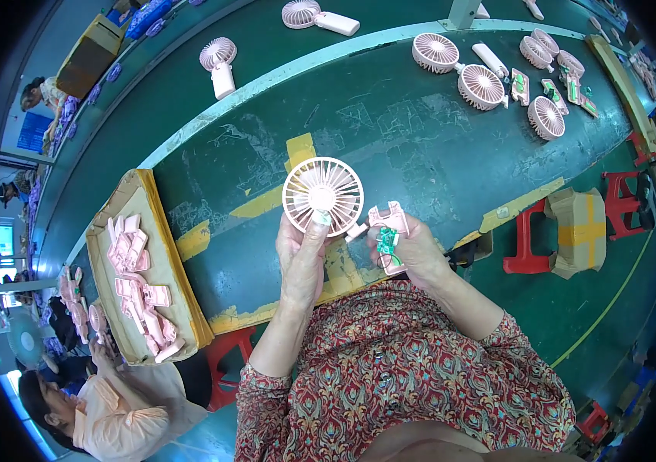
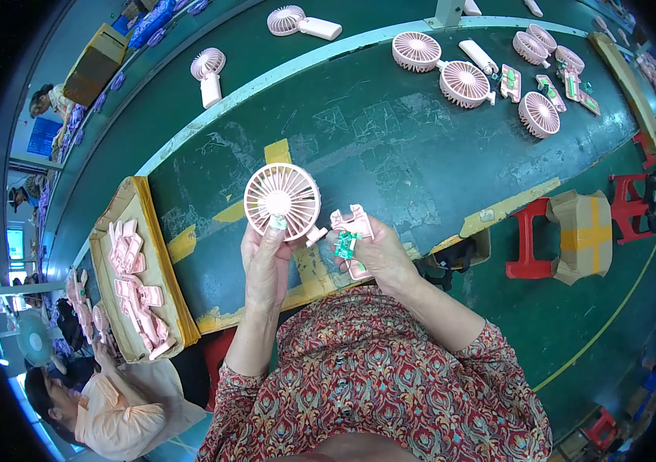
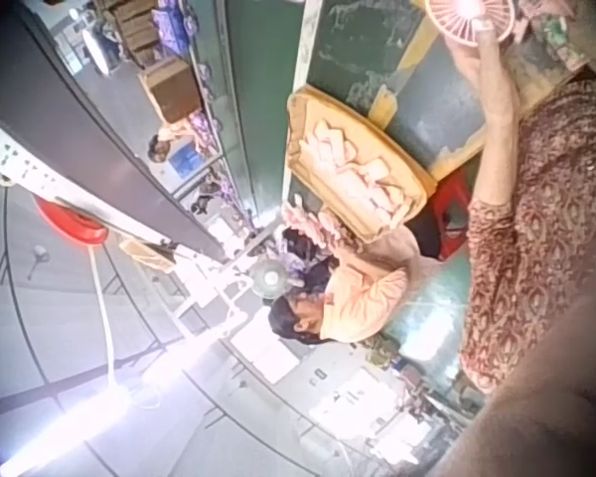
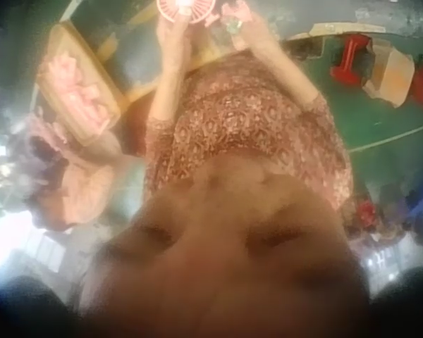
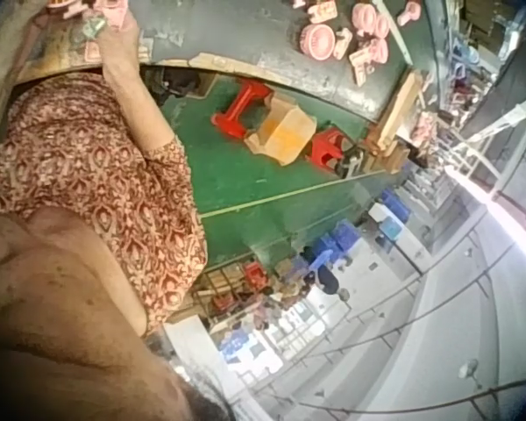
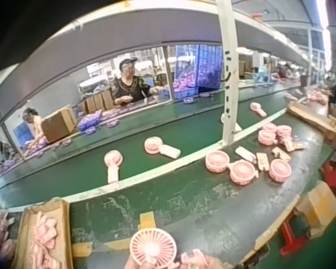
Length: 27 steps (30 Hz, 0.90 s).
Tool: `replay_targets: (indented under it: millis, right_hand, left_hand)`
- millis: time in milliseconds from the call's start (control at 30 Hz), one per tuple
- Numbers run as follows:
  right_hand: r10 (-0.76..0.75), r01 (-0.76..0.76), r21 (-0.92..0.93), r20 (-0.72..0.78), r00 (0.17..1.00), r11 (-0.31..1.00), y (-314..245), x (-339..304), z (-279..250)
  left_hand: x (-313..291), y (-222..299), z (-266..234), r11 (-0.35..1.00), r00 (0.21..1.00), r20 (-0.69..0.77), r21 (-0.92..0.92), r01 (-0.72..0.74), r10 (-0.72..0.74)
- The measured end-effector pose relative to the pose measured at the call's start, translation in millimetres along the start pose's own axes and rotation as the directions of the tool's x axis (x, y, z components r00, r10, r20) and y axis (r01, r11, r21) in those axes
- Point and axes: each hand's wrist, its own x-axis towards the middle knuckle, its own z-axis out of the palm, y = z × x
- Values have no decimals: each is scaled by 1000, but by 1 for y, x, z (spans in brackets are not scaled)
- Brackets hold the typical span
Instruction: The person assembles a pink fan by hand, fitting a battery-containing handle to the fan head and pressing a pink plastic cover onto the back. After testing the fan's operation, they place the completed fan onto a pile on the workbench and repeat the process.
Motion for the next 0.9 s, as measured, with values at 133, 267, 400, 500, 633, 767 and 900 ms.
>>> replay_targets:
  millis: [133, 267, 400, 500, 633, 767, 900]
  right_hand:
    - [-166, 172, 152, -51, 985, 973, 16, 6, 0]
    - [-286, 291, 177, -57, 957, 940, 18, 8, 2]
    - [-253, 265, 121, -102, 962, 957, 15, 8, 3]
    - [-234, 242, 190, -66, 970, 951, 10, 12, 2]
    - [-175, 178, 143, -29, 984, 974, 9, 17, -6]
    - [10, -23, 149, 92, 996, 989, 3, 14, -10]
    - [166, -160, -45, 199, 966, 986, -5, 11, 0]
  left_hand:
    - [0, -3, 2, 1000, 1000, -19, 22, -13, 13]
    - [0, -4, 0, 1000, 1000, -12, 0, 20, -20]
    - [0, -4, -3, 999, 999, -12, 15, 34, -34]
    - [-1, -4, -8, 995, 993, 69, -3, 101, -101]
    - [0, 0, -14, 990, 986, 89, 13, 143, -144]
    - [1, 3, -11, 996, 999, 20, 82, 45, -47]
    - [0, 1, -9, 996, 1000, 22, 83, 20, -22]
